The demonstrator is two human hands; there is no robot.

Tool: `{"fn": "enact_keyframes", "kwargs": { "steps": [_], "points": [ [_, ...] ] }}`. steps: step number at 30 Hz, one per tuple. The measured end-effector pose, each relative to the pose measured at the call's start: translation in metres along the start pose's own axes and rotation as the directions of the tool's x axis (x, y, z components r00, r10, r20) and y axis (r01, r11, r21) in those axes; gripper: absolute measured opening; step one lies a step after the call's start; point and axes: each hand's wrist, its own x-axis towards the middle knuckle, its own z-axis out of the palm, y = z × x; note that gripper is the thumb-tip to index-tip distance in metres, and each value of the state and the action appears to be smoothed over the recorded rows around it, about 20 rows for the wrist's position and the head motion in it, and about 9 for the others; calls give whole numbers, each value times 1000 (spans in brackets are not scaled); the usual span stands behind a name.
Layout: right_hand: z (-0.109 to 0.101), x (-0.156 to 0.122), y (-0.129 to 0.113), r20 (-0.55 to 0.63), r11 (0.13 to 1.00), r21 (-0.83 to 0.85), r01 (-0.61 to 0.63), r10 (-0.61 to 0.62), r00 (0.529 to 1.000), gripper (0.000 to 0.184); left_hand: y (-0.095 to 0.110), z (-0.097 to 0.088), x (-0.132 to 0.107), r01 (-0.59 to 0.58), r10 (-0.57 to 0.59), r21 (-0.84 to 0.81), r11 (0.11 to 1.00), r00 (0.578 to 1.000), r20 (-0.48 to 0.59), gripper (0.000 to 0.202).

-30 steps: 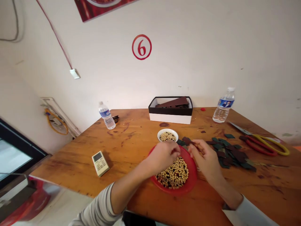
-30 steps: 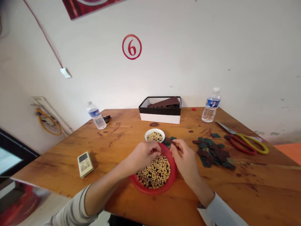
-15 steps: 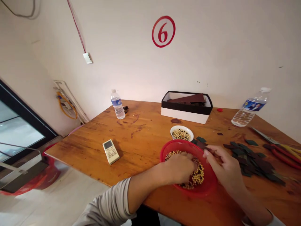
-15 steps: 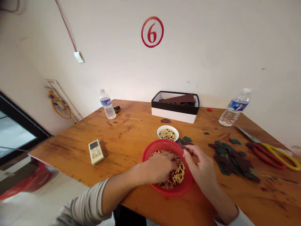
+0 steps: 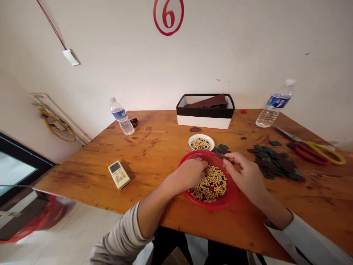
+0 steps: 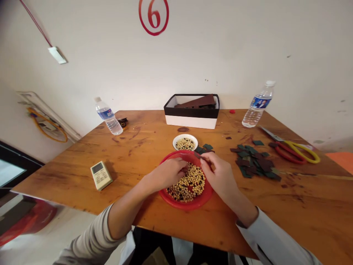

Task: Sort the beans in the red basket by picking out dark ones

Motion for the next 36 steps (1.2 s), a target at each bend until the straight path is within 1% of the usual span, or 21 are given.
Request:
{"fn": "enact_keyframes", "kwargs": {
  "steps": [3,5,7,10,12,15,17,18,19,20,22,23,24,25,27,29,30,31,33,35,36],
  "points": [
    [0,1,-2,-3,1000,14,18,-18,1000,15,0,-1,1,114,-113,24,993,993,-40,28],
    [1,1,-2,-3,1000,21,9,-9,1000,15,0,-2,1,164,-162,44,985,986,-40,30],
    [1,1,-2,1,1000,29,-9,9,1000,15,1,-1,2,157,-156,37,987,987,-27,29],
    [2,1,-1,7,999,48,-20,20,1000,15,4,0,5,65,-66,-24,998,998,-18,29],
    [2,1,-1,2,998,59,-15,15,1000,15,5,0,7,38,-39,-28,999,999,-32,29],
    [2,1,-1,-3,998,65,-7,7,1000,14,3,-6,6,125,-123,32,992,991,-55,28],
    [2,1,-1,-2,998,61,0,1,1000,13,-1,-13,1,146,-146,29,989,989,-12,25],
    [2,1,-1,-1,998,57,7,-7,1000,13,-3,-16,-2,117,-118,6,993,992,40,22],
    [1,1,-2,-3,999,51,18,-18,1000,12,-5,-19,-5,63,-60,-19,998,992,113,19],
    [1,1,-2,-3,999,44,31,-31,1000,11,-6,-21,-8,14,-7,-39,999,986,169,22],
    [0,1,-2,-4,998,29,60,-60,998,10,-5,-21,-12,-73,84,-52,996,969,232,41],
    [0,1,-2,-8,997,19,75,-75,997,9,-3,-19,-12,-107,116,-48,993,963,242,49],
    [0,1,-2,-11,996,8,89,-89,996,9,0,-16,-12,-140,147,-47,989,958,247,52],
    [0,1,-2,-14,995,-5,102,-102,995,9,4,-13,-10,-169,178,-55,984,952,250,50],
    [0,1,-2,-16,992,-31,125,-125,992,9,10,-6,-6,-214,235,-110,971,940,247,36],
    [0,0,-1,-18,989,-48,143,-144,989,9,12,-1,-3,-225,267,-210,951,943,200,26],
    [0,0,0,-19,987,-51,150,-151,988,9,12,0,-1,-211,260,-269,940,953,158,25],
    [1,0,0,-22,986,-51,156,-158,987,9,10,1,0,-178,226,-331,927,968,113,24],
    [2,0,1,-25,986,-48,161,-162,986,9,5,1,0,-69,96,-452,890,995,36,22],
    [2,0,1,-21,986,-52,159,-160,987,10,0,0,0,26,-38,-533,846,999,-10,24],
    [2,0,1,-19,986,-55,157,-159,987,10,-2,-1,0,41,-72,-550,834,997,-34,26]
  ]
}}
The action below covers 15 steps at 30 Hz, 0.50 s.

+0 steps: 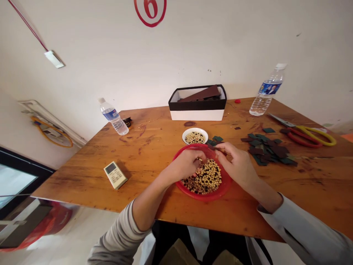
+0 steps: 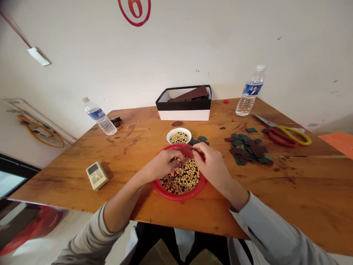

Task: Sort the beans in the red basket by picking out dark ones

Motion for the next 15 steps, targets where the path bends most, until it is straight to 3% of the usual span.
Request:
{"fn": "enact_keyframes", "kwargs": {
  "steps": [5,9,15],
  "points": [
    [-2,0,-1,10,1000,-19,6,-5,1000,11,-1,-2,0,-119,128,107,987,989,-75,33],
    [-2,0,-1,19,1000,-15,-1,1,1000,10,-3,-2,0,-87,111,241,967,990,-90,25],
    [0,-1,0,14,1000,14,3,-3,1000,9,-3,0,-1,-111,97,319,941,993,61,20]
  ]
}}
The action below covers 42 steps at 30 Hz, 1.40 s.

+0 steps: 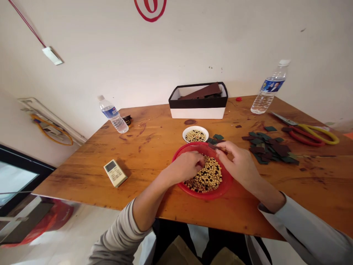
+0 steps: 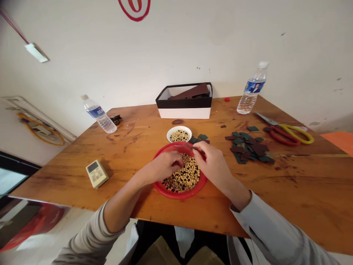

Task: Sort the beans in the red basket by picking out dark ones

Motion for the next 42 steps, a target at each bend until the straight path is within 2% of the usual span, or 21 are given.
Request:
{"fn": "enact_keyframes", "kwargs": {
  "steps": [6,18,21,23,25,26,27,29,31,33,34,36,42],
  "points": [
    [0,0,0,15,1000,5,1,-1,1000,9,6,2,1,-62,35,208,976,991,133,23],
    [-3,0,-3,49,997,-74,35,-32,998,10,14,3,-1,1,-46,301,954,988,144,28],
    [-2,-1,-3,50,997,-68,32,-29,998,10,15,4,-2,55,-93,263,963,987,134,24],
    [-2,-1,-3,44,996,-70,50,-47,998,11,14,4,-2,100,-109,163,981,993,46,20],
    [-2,-2,-4,37,993,-84,88,-85,996,11,13,3,-1,145,-151,-69,987,984,-90,14],
    [-2,-2,-4,31,990,-91,111,-108,994,11,12,2,0,167,-203,-244,955,971,-128,11],
    [-3,-2,-5,26,986,-97,134,-132,991,11,12,1,1,186,-265,-437,880,956,-125,9],
    [-3,-2,-7,15,978,-104,178,-178,984,12,12,-2,3,210,-350,-769,604,936,-20,7],
    [-4,-2,-9,7,969,-112,219,-220,976,12,13,-4,5,210,-364,-926,315,927,86,8],
    [-3,-2,-10,12,958,-122,261,-262,965,13,13,-4,6,196,-359,-970,147,924,132,9],
    [-3,-2,-10,16,952,-127,277,-278,961,13,13,-4,6,198,-354,-975,104,923,150,10],
    [-3,-1,-10,25,945,-138,297,-296,955,14,14,-2,7,206,-348,-976,75,922,168,12],
    [-3,1,-12,39,927,-144,346,-344,938,17,19,4,7,218,-359,-964,150,921,152,19]
  ]
}}
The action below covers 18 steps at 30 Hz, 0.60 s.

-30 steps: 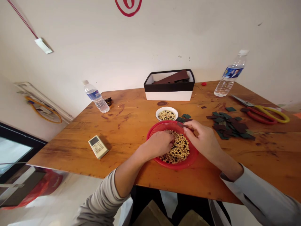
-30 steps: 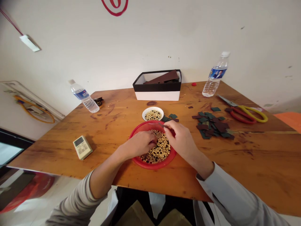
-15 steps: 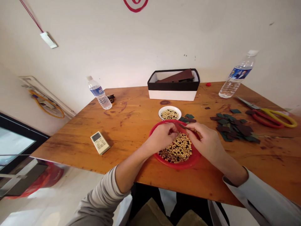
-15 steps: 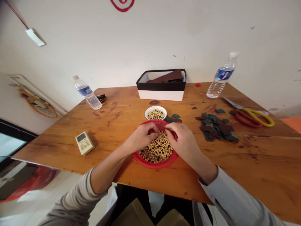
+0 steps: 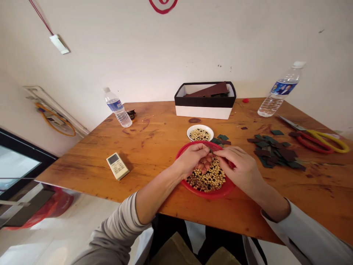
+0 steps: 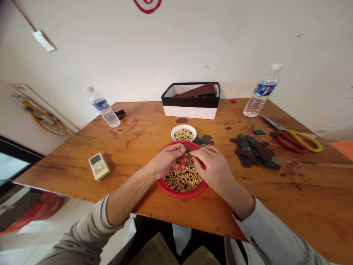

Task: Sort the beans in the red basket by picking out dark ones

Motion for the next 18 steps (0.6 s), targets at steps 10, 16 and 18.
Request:
{"fn": "enact_keyframes", "kwargs": {
  "steps": [10,16,18],
  "points": [
    [2,-2,2,26,999,5,-32,32,999,19,-1,3,-1,30,-32,36,999,999,40,16],
    [1,1,0,31,999,34,-3,2,1000,19,-3,5,0,11,-8,53,999,999,-44,20],
    [1,0,1,45,999,42,-35,33,998,18,-4,6,0,23,-22,97,995,1000,-10,19]
  ]
}}
